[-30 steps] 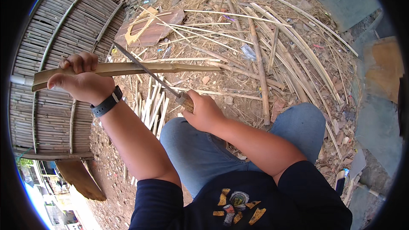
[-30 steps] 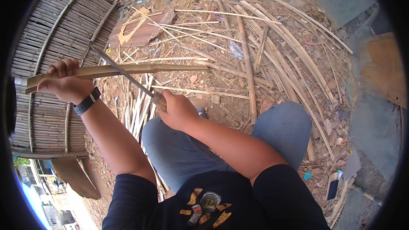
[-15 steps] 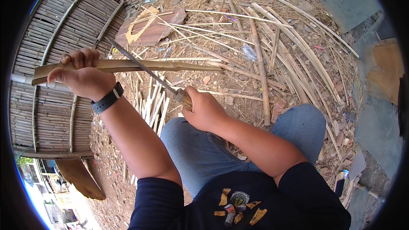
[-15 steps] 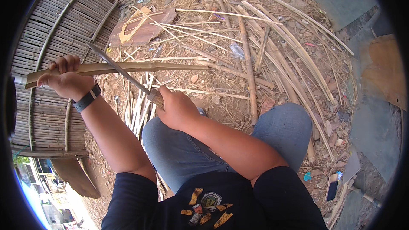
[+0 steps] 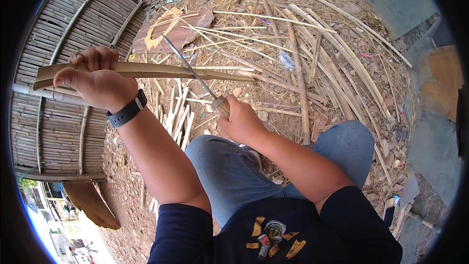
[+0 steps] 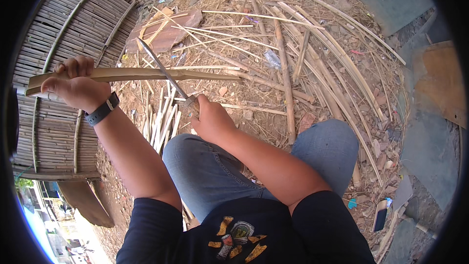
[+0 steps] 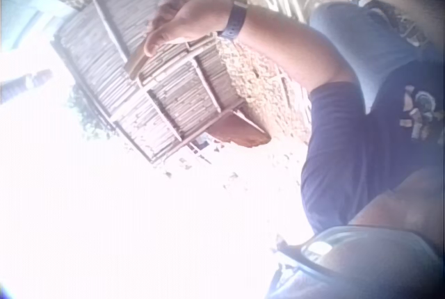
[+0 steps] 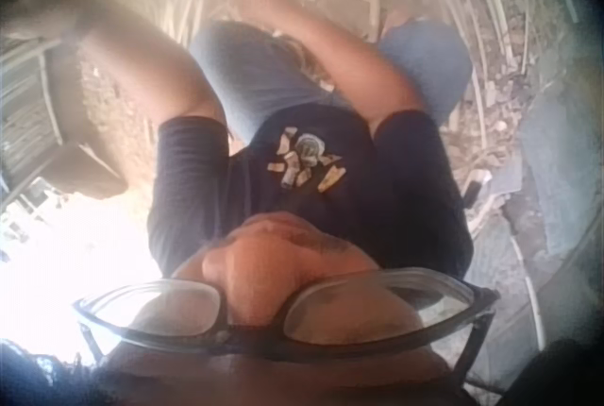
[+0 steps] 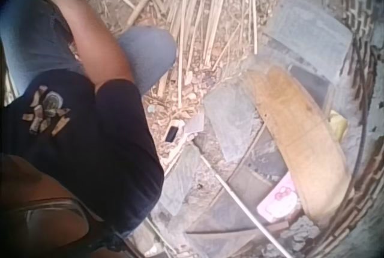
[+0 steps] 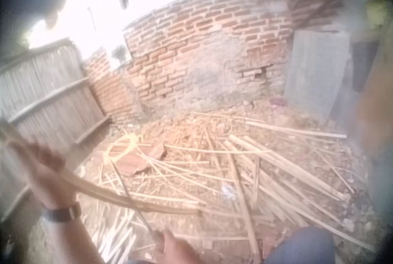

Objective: The person sits on the ground and uses a knife to split a long bamboo pole into thin strips. They hold the bamboo with one hand and use the knife to carefully separate the fibers, occasionally adjusting the grip and the position of the bamboo.

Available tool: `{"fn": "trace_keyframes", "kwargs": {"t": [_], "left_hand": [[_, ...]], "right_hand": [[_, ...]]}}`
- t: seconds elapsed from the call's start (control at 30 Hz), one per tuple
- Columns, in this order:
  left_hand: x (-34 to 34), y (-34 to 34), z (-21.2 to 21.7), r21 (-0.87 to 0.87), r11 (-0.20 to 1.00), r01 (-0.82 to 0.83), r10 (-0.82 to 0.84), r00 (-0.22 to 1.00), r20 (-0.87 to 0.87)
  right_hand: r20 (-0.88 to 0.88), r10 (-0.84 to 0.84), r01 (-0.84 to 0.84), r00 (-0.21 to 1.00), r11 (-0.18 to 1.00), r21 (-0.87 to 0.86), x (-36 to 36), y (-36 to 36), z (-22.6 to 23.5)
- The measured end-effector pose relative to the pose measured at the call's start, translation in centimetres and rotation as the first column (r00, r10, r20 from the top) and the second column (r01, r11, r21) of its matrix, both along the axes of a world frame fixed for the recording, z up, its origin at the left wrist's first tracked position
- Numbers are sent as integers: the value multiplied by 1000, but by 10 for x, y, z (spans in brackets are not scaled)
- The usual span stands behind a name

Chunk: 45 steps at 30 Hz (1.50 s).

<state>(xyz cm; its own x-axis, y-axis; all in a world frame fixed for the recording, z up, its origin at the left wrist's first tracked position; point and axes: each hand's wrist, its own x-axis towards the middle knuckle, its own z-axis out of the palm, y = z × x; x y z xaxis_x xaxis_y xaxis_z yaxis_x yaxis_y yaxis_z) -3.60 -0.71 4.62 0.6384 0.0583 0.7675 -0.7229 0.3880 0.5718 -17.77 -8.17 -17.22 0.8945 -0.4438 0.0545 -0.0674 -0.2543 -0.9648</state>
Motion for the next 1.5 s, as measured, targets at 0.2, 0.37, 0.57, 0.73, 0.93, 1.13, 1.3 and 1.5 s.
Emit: {"fn": "trace_keyframes", "kwargs": {"t": [0.2, 0.37, 0.57, 0.73, 0.93, 1.13, 1.3, 1.5], "left_hand": [[4, 2, -2, 18, 1000, 14, -15, 999, 30], [-6, -8, -1, 3, 1000, 15, -15, 1000, 15], [3, 1, 1, -31, 999, 8, -10, 999, -48], [-4, -4, -3, -16, 999, 30, -30, 999, -11], [-23, -22, 3, 8, 1000, 6, -6, 1000, -12], [-27, -21, -1, 69, 997, -27, 22, 998, 62], [-36, -30, -1, 74, 997, -26, 21, 998, 61], [-39, -47, 6, 107, 991, -80, 74, 996, 58]], "right_hand": [[140, 35, -35, 990, 999, -4, -3, 5, 23], [166, -84, 97, 983, 992, -77, 8, 14, -10], [93, 28, -30, 995, 999, 16, 0, 10, 6], [199, 43, -39, 979, 999, -26, -10, 6, 29], [202, -14, 22, 979, 999, -37, 2, -1, 17], [211, -28, 14, 977, 998, 68, -10, -1, 18], [218, 0, -10, 976, 999, 44, -22, -4, 45], [-50, -135, 137, 990, 990, 32, -6, -20, -17]]}}
